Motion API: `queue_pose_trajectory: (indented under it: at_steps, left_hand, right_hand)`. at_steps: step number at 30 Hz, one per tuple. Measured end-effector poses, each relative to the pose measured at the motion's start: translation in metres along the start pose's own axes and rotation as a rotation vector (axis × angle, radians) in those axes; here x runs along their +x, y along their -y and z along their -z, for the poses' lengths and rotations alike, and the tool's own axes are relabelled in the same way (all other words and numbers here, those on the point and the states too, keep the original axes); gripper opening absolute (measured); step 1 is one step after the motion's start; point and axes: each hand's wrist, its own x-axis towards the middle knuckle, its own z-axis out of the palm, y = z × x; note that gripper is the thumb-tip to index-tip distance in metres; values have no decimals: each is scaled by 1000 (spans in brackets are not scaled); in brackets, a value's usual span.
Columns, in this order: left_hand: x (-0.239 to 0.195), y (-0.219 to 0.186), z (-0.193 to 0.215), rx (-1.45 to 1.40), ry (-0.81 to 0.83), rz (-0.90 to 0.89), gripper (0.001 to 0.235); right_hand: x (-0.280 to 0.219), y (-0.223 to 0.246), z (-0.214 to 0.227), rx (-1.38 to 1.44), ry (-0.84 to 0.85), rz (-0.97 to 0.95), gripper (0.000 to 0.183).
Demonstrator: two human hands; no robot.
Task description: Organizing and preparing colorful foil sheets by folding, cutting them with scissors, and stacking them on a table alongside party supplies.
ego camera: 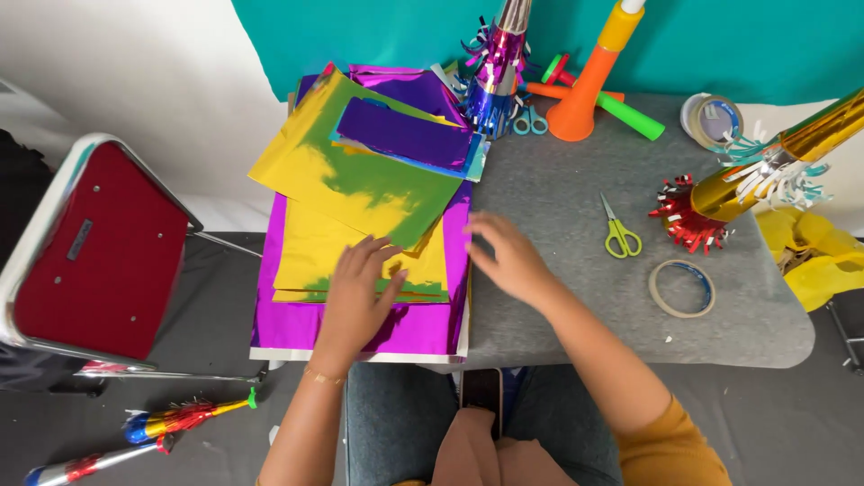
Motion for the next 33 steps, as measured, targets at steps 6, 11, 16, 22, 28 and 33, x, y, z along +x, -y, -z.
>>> queue_pose_trajectory:
  at_steps: [6,11,16,22,28,33]
  left_hand:
    - [15,28,-49,248,241,50,66]
    - [0,31,-66,273,275,85,68]
    - [-11,19,-71,318,369,120,74]
    - [-19,26,-84,390,330,78,75]
    - [-26,34,-86,348,206,43,71]
    - [-31,27,-48,210,67,38,70]
  right_hand:
    - [121,-21,-19,-427,-5,111,46]
    - [164,-67,-66,-618,110,106,59]
    - [188,-95,-90,-692,221,29,49]
    - [221,-92,-101,-719,120,287,41]
    - [217,-66,-89,-634,37,176,47]
    - [110,10,-9,-319,54,206,59]
